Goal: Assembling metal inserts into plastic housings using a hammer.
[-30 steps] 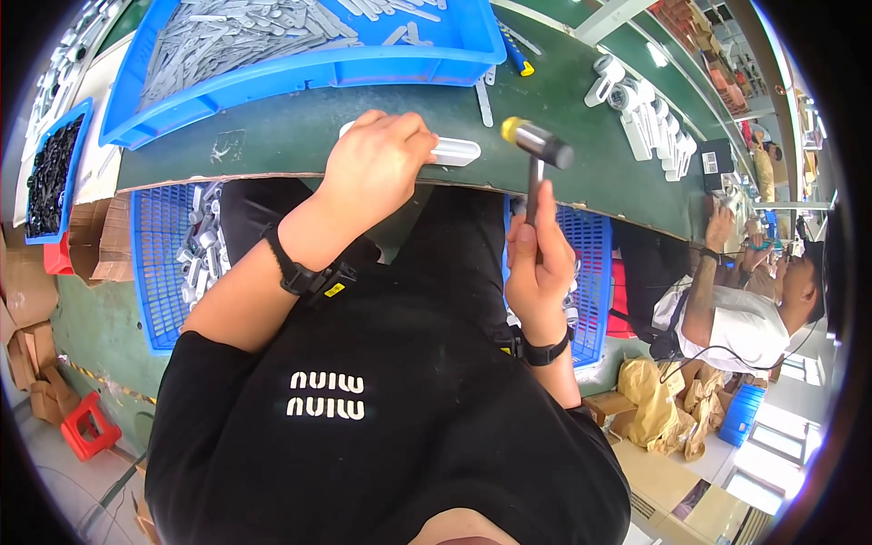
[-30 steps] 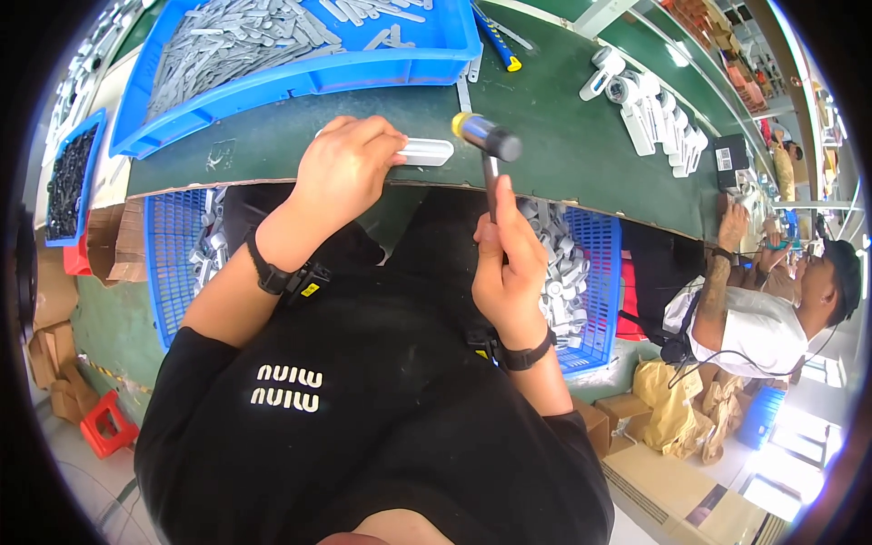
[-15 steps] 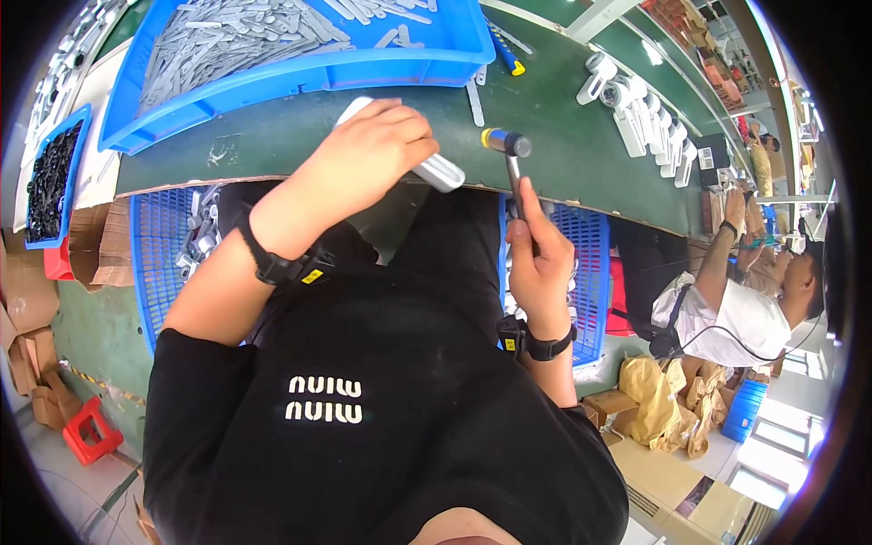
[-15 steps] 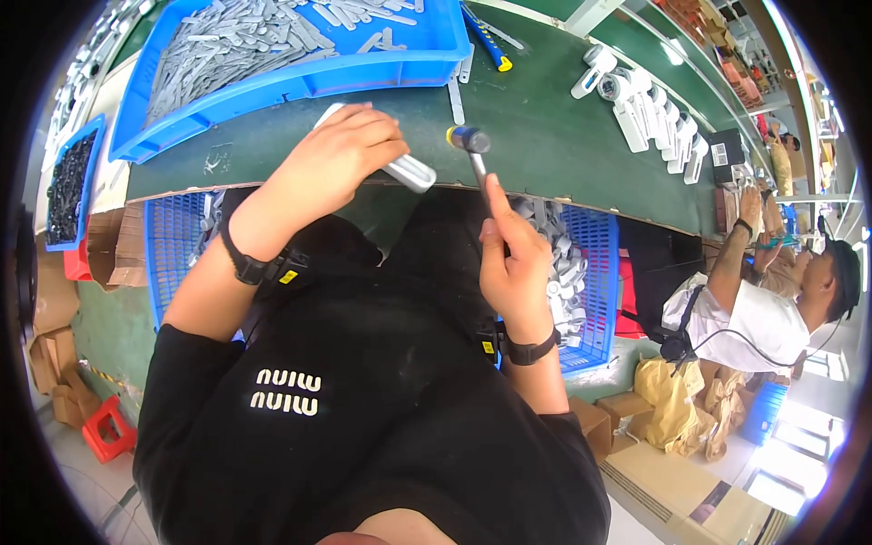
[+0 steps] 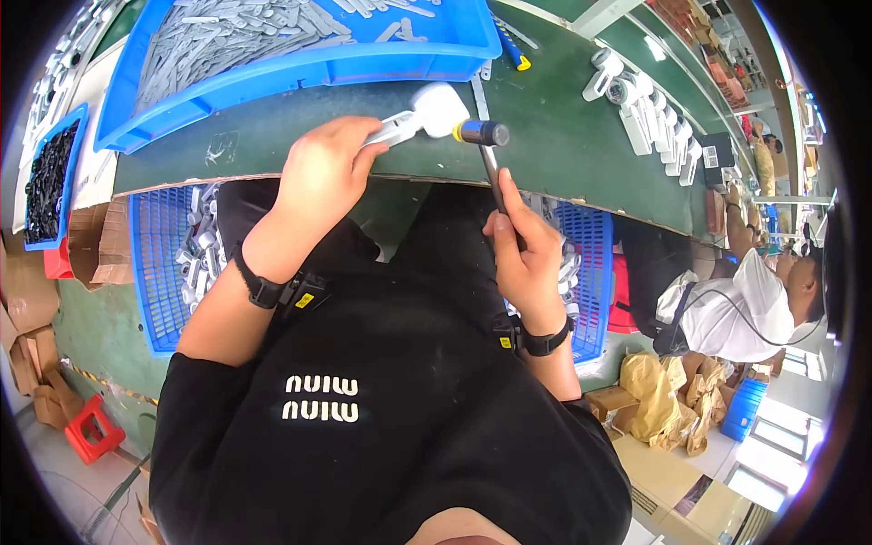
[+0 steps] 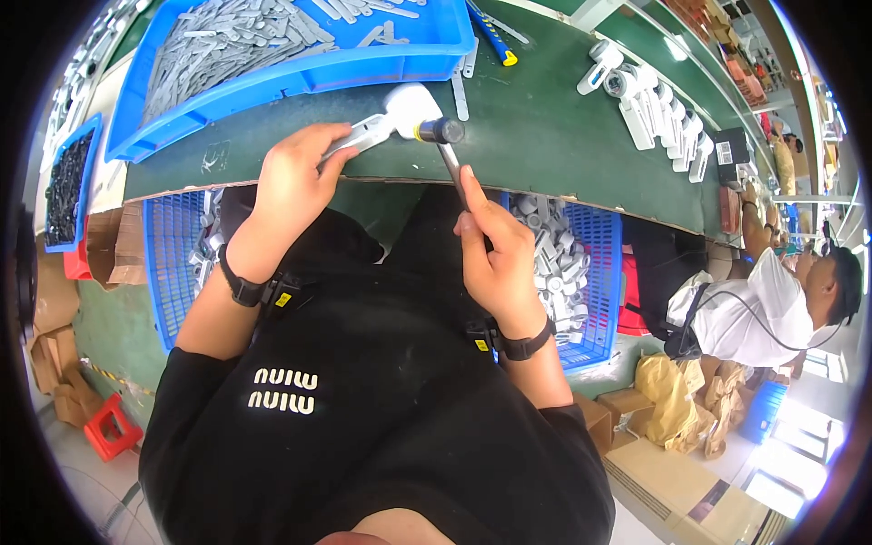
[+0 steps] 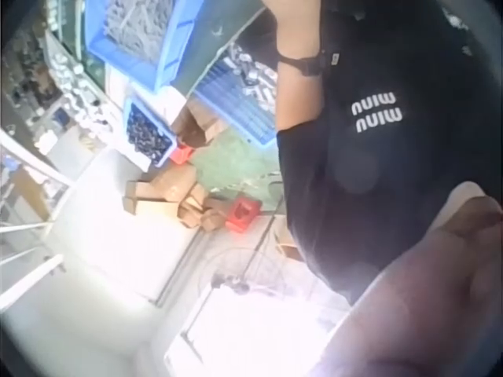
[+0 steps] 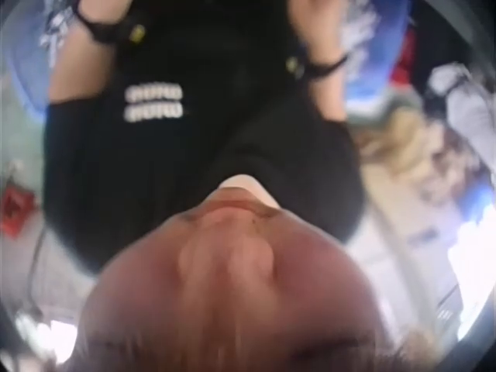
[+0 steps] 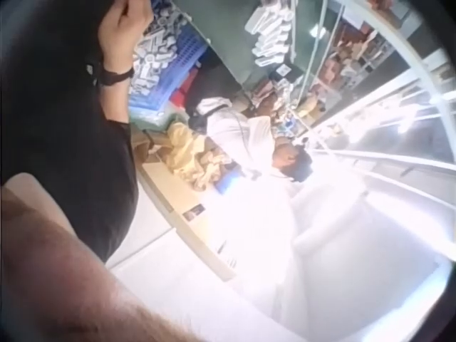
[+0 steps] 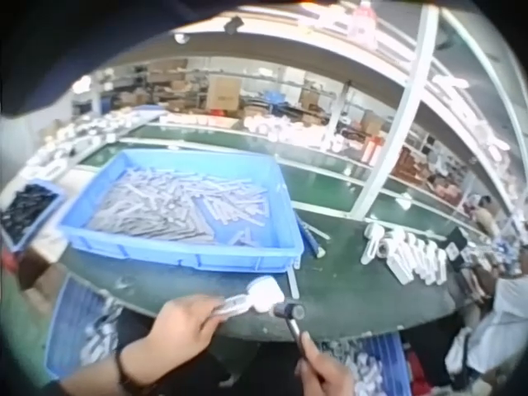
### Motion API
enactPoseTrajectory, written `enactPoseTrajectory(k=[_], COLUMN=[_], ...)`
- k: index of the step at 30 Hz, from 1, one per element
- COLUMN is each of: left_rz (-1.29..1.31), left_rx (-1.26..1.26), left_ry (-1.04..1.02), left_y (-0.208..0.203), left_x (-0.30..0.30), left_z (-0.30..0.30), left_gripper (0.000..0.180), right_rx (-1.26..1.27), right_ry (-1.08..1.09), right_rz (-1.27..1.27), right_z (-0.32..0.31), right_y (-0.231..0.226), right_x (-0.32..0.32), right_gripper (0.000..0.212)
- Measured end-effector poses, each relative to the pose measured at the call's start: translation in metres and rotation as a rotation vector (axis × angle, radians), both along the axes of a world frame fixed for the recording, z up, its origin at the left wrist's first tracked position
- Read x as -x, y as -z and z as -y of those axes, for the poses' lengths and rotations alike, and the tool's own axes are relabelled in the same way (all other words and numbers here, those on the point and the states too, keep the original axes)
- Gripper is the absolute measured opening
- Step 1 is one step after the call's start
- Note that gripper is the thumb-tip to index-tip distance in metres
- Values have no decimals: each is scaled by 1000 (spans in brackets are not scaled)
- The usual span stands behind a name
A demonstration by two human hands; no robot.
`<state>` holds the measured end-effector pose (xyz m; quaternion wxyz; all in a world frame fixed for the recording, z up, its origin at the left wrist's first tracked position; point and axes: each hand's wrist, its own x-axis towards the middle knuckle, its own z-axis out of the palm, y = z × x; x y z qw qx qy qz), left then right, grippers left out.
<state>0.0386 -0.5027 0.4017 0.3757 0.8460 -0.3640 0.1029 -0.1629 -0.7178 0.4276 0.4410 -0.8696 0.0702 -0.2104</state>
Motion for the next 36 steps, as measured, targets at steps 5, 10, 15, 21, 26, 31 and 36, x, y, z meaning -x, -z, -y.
enactPoseTrajectory(k=[5,10,15,21,26,31,36], left_rz=[201,216,210,222,91,-150,-116], left_rx=[119,170,209,238,236,304,334], left_ry=[121,155,157,158,144,128,112], left_y=[10,16,22,21,22,25,29], left_x=[-9,-12,-12,-11,-13,-14,-14], left_z=[4,5,6,8,4,4,3], left_gripper=[15,17,18,18,20,34,42], right_rx=[32,158,193,-13,171,144,431], right_ry=[-62,-66,-143,94,-71,-130,-220], right_rz=[93,155,-33,92,-11,361,-69], right_z=[-3,-7,7,-8,-13,-11,-16], right_y=[-25,-13,-11,-4,-29,-11,-8], right_x=[-16,-31,-35,-37,-33,-27,-46], right_gripper=[59,63,66,56,56,57,64])
